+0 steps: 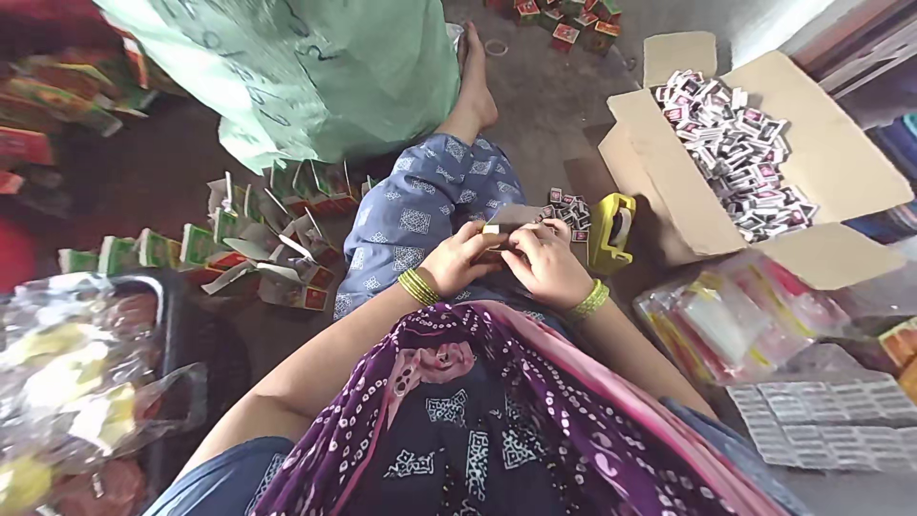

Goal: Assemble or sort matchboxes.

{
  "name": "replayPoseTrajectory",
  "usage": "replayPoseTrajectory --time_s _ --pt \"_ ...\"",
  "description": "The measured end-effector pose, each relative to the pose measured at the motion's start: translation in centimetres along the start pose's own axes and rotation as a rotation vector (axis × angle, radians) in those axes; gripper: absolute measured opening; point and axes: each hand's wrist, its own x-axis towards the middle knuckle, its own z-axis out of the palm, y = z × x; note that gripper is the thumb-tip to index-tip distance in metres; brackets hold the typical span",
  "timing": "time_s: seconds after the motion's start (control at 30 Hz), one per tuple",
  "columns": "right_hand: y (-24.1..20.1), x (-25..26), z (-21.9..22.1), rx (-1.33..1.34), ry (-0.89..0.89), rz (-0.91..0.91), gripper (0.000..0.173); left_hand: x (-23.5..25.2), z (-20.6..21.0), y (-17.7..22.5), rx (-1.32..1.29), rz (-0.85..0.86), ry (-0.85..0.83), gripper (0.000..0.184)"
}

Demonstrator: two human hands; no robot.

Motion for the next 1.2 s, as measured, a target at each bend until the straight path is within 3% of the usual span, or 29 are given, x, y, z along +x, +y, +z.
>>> replayPoseTrajectory --time_s 0.13,0.2,0.3,0.47,0.53,0.67,0.83,0.93,1.0,1.1,1.2 --pt "0.8 -0.1 0.4 0.402 0.338 0.012 0.018 -0.4 0.1 -0.7 -0.201 0.024 0.081 0.037" --pt "1.0 -0.1 0.5 0.633 0.442 0.167 0.026 -0.5 0.4 -0.9 -0.328 0.031 0.12 0.038" --pt "1.5 -0.1 0.3 0.98 0.316 0.543 0.049 -0.4 0.6 -1.2 -0.409 0.031 0.114 0.04" --pt "1.3 0.4 0.7 1.334 -0.011 0.763 0.044 -0.2 0.7 -1.2 -0.395 0.078 0.057 0.037" --pt "1.1 0.7 0.5 1.321 -0.084 0.777 0.045 -0.3 0.7 -1.2 -0.384 0.074 0.038 0.036" --pt "1.1 1.2 -0.2 1.205 -0.126 0.616 0.05 -0.3 0.7 -1.2 -0.399 0.036 0.031 0.041" --pt "1.6 0.8 -0.8 0.977 0.017 0.345 0.034 -0.4 0.6 -0.9 -0.492 -0.077 0.088 0.085" --pt "1.9 0.4 -1.0 0.853 0.076 0.139 0.031 -0.3 1.0 -0.9 -0.496 -0.074 0.109 0.102" --pt "1.7 0.5 -1.0 0.659 0.103 -0.017 0.014 -0.3 1.0 -1.0 -0.493 -0.079 0.106 0.105" --pt "1.2 0.6 -0.9 0.342 0.083 -0.137 0.019 -0.2 1.0 -0.9 -0.498 -0.119 0.09 0.106" --pt "0.8 0.9 -1.1 0.288 0.053 -0.115 0.022 -0.2 0.8 -0.7 -0.506 -0.138 0.069 0.108"
